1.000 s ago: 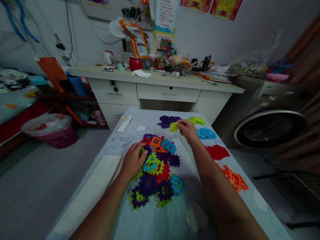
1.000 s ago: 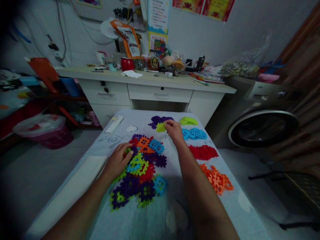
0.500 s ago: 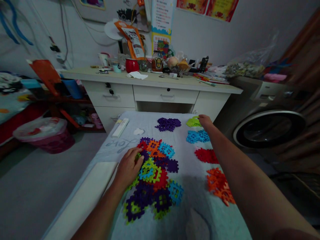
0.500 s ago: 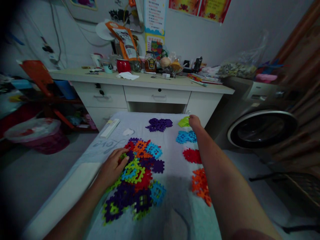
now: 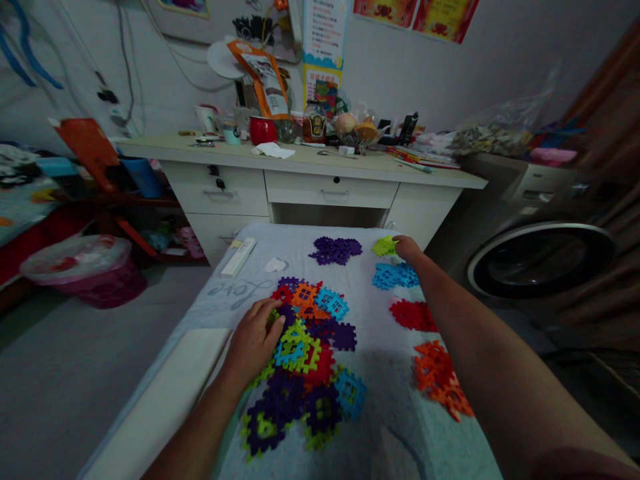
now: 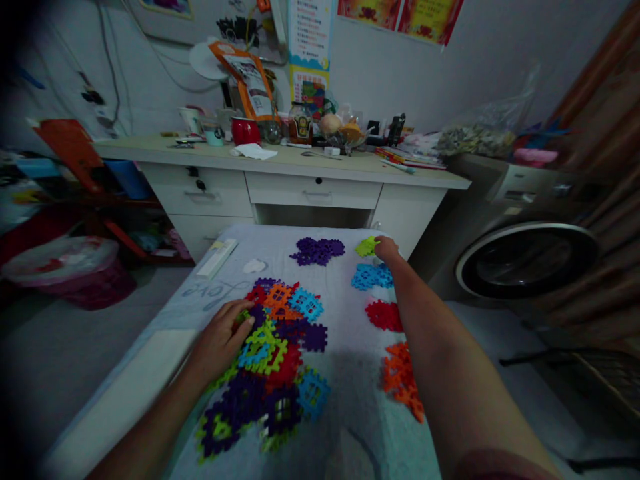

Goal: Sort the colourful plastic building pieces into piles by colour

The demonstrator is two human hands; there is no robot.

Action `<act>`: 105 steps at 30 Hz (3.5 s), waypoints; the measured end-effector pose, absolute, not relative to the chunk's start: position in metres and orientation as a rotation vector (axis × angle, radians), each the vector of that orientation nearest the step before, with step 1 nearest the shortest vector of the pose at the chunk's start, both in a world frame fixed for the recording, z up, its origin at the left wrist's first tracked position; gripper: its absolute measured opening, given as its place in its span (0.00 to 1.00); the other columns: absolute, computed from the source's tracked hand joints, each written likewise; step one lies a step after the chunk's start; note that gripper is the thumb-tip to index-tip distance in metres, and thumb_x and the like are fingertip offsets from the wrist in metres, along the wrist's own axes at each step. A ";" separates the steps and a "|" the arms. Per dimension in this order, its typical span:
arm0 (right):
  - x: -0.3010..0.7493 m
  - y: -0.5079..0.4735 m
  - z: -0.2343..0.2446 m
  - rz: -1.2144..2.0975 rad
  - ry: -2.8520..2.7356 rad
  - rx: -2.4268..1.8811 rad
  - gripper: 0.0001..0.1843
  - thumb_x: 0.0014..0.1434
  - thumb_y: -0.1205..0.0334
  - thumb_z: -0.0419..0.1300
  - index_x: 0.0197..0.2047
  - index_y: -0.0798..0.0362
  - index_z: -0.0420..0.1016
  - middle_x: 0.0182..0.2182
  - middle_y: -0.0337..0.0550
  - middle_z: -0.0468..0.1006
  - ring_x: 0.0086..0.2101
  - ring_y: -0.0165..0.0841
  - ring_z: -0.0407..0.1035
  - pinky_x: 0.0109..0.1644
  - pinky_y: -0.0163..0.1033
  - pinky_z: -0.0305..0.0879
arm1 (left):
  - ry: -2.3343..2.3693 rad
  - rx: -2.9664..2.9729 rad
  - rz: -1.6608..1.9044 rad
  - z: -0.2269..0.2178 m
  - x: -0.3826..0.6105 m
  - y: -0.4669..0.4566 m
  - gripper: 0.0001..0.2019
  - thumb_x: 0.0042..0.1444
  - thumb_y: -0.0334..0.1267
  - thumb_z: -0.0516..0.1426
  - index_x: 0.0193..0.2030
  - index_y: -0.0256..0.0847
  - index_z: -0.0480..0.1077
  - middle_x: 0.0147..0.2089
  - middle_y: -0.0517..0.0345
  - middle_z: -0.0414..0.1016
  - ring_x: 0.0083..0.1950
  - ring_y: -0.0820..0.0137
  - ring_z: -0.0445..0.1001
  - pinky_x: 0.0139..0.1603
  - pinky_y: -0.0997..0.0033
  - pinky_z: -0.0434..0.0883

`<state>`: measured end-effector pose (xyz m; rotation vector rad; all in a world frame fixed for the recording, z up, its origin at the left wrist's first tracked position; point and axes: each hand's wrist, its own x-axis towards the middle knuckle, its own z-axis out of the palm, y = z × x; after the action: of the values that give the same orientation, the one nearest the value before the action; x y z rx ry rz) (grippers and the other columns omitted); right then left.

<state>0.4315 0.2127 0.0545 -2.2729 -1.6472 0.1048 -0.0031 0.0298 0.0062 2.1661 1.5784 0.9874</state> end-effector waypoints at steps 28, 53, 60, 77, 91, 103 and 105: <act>0.404 0.207 0.069 0.064 -1.771 -2.273 0.30 0.55 0.76 0.50 0.60 0.58 0.70 0.60 0.55 0.70 0.56 0.39 0.67 0.59 0.40 0.62 | 1.579 2.150 1.016 0.008 -0.002 0.029 0.16 0.61 0.45 0.50 0.51 0.41 0.71 0.53 0.50 0.73 0.56 0.61 0.72 0.60 0.57 0.69; 0.253 0.069 0.084 0.601 -2.424 -1.836 0.12 0.50 0.75 0.57 0.37 0.56 0.77 0.34 0.43 0.79 0.33 0.30 0.69 0.34 0.31 0.57 | 1.530 2.197 0.935 0.006 -0.003 0.030 0.21 0.61 0.48 0.51 0.54 0.38 0.70 0.60 0.45 0.72 0.62 0.59 0.69 0.65 0.53 0.64; 0.271 0.073 0.083 0.686 -2.299 -1.736 0.07 0.49 0.75 0.59 0.29 0.55 0.74 0.29 0.39 0.77 0.31 0.28 0.68 0.33 0.30 0.59 | 1.509 2.203 0.951 0.007 -0.004 0.030 0.19 0.61 0.48 0.51 0.53 0.40 0.71 0.58 0.47 0.73 0.60 0.59 0.70 0.63 0.52 0.66; 0.372 0.086 0.073 0.011 -1.412 -2.131 0.20 0.52 0.72 0.52 0.45 0.57 0.79 0.47 0.51 0.80 0.48 0.39 0.72 0.58 0.39 0.62 | 1.530 2.216 0.958 0.003 -0.005 0.032 0.20 0.60 0.49 0.51 0.52 0.41 0.71 0.58 0.47 0.73 0.59 0.59 0.71 0.63 0.52 0.67; 0.373 0.081 0.080 0.031 -1.550 -2.296 0.27 0.52 0.76 0.50 0.53 0.57 0.78 0.52 0.54 0.75 0.52 0.40 0.70 0.59 0.38 0.61 | 1.524 2.218 0.960 0.003 -0.004 0.031 0.20 0.61 0.48 0.51 0.53 0.40 0.70 0.58 0.47 0.73 0.59 0.59 0.70 0.63 0.53 0.66; 0.288 0.078 0.093 0.379 -2.228 -1.752 0.15 0.58 0.69 0.56 0.47 0.55 0.78 0.47 0.47 0.79 0.46 0.35 0.72 0.52 0.35 0.63 | 1.513 2.213 0.943 0.006 -0.004 0.030 0.19 0.62 0.47 0.50 0.54 0.40 0.70 0.58 0.48 0.72 0.60 0.60 0.69 0.63 0.55 0.66; 0.267 0.076 0.083 0.409 -2.344 -1.707 0.15 0.59 0.68 0.57 0.48 0.57 0.77 0.49 0.50 0.78 0.47 0.35 0.71 0.52 0.36 0.62 | 1.516 2.209 0.937 0.005 -0.004 0.030 0.19 0.62 0.46 0.49 0.54 0.39 0.70 0.59 0.47 0.72 0.61 0.60 0.69 0.63 0.55 0.65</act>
<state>0.2665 0.0765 0.0832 -1.7071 -2.3437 0.4092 -0.0045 0.0303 0.0051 2.2089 1.5157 0.9372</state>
